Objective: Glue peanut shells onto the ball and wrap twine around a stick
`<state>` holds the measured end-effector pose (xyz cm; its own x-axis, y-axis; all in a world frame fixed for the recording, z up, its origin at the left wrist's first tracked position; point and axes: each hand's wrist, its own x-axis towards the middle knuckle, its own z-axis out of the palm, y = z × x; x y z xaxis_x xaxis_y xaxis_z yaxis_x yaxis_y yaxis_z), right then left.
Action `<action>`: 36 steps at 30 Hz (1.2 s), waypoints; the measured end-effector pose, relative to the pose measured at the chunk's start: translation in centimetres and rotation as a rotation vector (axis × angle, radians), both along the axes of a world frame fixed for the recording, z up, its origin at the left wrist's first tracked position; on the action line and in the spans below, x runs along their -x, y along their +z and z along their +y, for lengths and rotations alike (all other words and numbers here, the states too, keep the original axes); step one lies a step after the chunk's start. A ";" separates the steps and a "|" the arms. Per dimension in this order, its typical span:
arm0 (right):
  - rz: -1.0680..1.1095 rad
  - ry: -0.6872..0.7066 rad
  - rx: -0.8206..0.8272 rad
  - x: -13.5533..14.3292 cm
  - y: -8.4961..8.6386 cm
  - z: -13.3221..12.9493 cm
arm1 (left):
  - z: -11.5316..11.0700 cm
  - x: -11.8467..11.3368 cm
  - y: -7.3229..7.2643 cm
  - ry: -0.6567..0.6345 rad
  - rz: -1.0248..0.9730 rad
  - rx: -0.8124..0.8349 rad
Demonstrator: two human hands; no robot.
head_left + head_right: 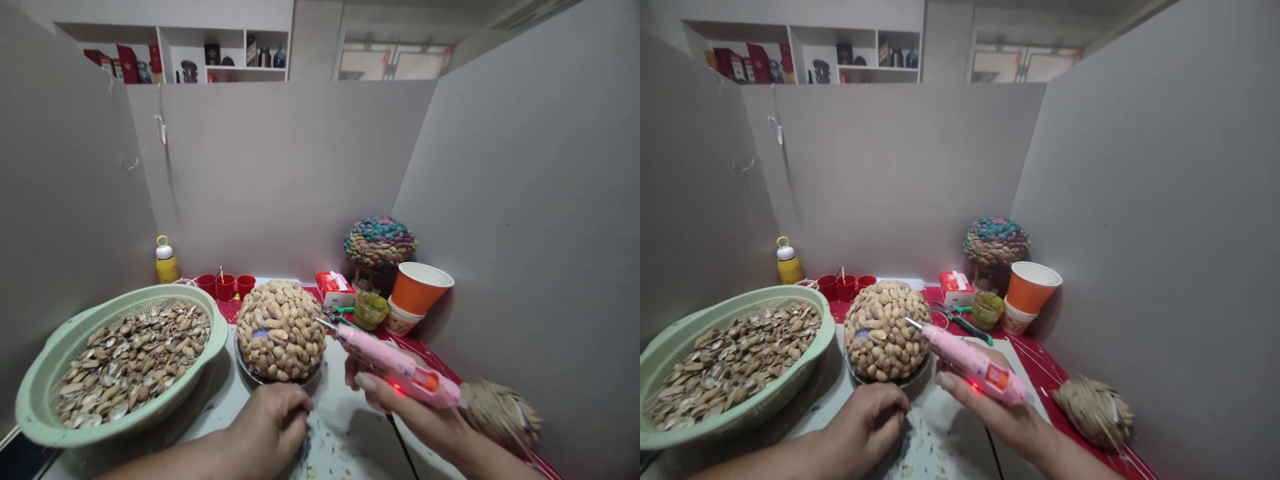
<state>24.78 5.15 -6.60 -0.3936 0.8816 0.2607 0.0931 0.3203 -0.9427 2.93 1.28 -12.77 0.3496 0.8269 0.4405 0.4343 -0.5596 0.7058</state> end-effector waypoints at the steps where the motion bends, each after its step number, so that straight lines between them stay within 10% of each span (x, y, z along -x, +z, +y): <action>1: 0.022 -0.024 0.011 0.3 0.2 0.3 | 0.1 0.0 0.1 0.035 -0.080 0.088; 5: 0.147 -0.106 0.134 1.8 -0.1 -0.2 | -0.3 -0.2 1.1 0.063 -0.537 0.545; 10: 0.066 -0.067 0.075 3.8 -1.6 -3.7 | -1.3 -0.3 2.8 0.044 -0.791 0.663; 36: 0.100 -0.068 -0.130 4.1 -3.1 -6.0 | -2.6 0.6 4.0 -0.095 -0.769 0.815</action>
<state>20.63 -0.88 -9.75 -0.3010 0.8615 0.4089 0.0265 0.4361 -0.8995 2.29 -1.29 -8.74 0.2944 0.9511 -0.0933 -0.2943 0.1832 0.9380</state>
